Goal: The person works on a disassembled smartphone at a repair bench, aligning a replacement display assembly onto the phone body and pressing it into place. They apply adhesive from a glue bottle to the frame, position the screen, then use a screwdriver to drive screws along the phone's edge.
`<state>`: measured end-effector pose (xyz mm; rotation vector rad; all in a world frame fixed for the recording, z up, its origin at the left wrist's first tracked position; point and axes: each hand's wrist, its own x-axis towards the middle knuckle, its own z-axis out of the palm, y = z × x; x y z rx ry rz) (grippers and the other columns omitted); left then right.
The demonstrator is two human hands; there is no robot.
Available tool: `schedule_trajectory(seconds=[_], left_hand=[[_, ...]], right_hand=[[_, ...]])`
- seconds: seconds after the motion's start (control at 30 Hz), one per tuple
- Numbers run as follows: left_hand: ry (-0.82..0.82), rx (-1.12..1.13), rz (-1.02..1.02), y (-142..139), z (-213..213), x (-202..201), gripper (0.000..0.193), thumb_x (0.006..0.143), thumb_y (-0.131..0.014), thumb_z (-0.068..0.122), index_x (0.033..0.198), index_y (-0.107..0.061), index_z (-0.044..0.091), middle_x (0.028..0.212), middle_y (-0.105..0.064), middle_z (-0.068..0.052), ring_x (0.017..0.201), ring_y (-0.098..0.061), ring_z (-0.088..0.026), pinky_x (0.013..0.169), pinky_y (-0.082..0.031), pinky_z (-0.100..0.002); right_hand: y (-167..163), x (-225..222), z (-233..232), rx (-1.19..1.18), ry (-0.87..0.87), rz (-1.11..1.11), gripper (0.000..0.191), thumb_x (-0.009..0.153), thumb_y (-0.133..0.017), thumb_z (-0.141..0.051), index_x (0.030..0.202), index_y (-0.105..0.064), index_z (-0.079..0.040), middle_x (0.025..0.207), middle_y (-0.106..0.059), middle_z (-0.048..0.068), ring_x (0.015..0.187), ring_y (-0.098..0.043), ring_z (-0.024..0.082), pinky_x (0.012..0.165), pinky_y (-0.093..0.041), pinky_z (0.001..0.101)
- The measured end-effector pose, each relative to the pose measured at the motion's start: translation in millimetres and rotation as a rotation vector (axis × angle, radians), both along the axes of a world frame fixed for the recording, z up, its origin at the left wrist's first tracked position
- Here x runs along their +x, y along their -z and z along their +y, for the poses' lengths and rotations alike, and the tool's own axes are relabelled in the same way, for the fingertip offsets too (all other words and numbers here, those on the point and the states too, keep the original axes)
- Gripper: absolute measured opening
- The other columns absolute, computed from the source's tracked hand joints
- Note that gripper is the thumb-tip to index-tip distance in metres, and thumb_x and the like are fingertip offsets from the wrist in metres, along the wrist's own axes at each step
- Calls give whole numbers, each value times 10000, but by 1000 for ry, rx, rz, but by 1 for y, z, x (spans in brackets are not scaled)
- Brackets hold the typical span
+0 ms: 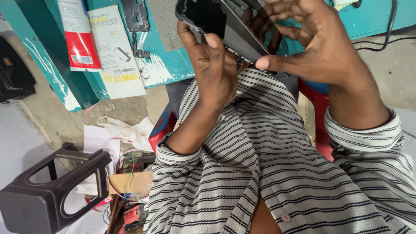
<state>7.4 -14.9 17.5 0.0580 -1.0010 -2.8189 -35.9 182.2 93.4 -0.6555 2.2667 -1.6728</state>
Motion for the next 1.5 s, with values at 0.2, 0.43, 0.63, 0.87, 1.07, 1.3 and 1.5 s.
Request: schedule_trajectory(seconds=[0.2, 0.43, 0.63, 0.87, 1.07, 1.3, 1.5], left_hand=[[12, -91, -15, -4, 2, -3, 701, 1151, -634, 226, 1633, -126, 200, 1508, -396, -64, 1356, -454, -131, 1163, -472, -325], [24, -110, -11, -13, -4, -8, 713, 1158, -632, 220, 1648, -114, 202, 1485, -394, -102, 1227, -508, -124, 975, -517, -267], [24, -122, -41, -25, -5, -15, 747, 1113, -632, 231, 1636, -99, 208, 1539, -376, -115, 1194, -506, -128, 942, -513, -272], [39, -38, -27, -31, -6, -15, 730, 1129, -640, 234, 1626, -105, 219, 1520, -356, -154, 1371, -476, -176, 1139, -501, -362], [57, -103, -46, -27, -9, -13, 755, 1090, -641, 256, 1627, -115, 200, 1548, -368, -196, 1262, -549, -215, 970, -566, -338], [74, -98, -2, -26, -18, -10, 691, 1121, -655, 240, 1606, -164, 218, 1523, -376, -139, 1315, -556, -199, 1002, -609, -358], [103, -73, 23, -20, -21, -11, 662, 1122, -657, 241, 1587, -186, 218, 1523, -393, -141, 1340, -553, -211, 1051, -599, -377]], right_hand=[[-3, -11, -5, -105, -53, -35, 625, 931, -884, -175, 1408, -495, -68, 1352, -584, 64, 1341, -584, 178, 1162, -547, 335], [-13, -15, -16, -124, -25, -58, 613, 940, -896, -156, 1391, -491, -65, 1373, -570, 60, 1366, -568, 169, 1165, -535, 335], [-23, -19, -23, -123, -14, -91, 663, 909, -899, -131, 1426, -487, -84, 1371, -571, 33, 1362, -566, 151, 1179, -523, 338], [-29, -13, -29, -110, 12, -119, 718, 893, -916, -118, 1459, -474, -108, 1435, -542, 9, 1406, -520, 134, 1226, -482, 342], [-21, -8, -34, -109, -11, -72, 689, 902, -896, -102, 1448, -477, -108, 1441, -543, 14, 1427, -513, 138, 1243, -472, 349], [-22, 0, -46, -197, -16, -91, 621, 931, -872, -96, 1441, -519, -87, 1452, -540, 26, 1440, -535, 163, 1240, -462, 381], [-24, -3, -54, -230, -42, -33, 561, 915, -846, -100, 1402, -572, -44, 1540, -476, 75, 1511, -505, 229, 1265, -436, 420]])
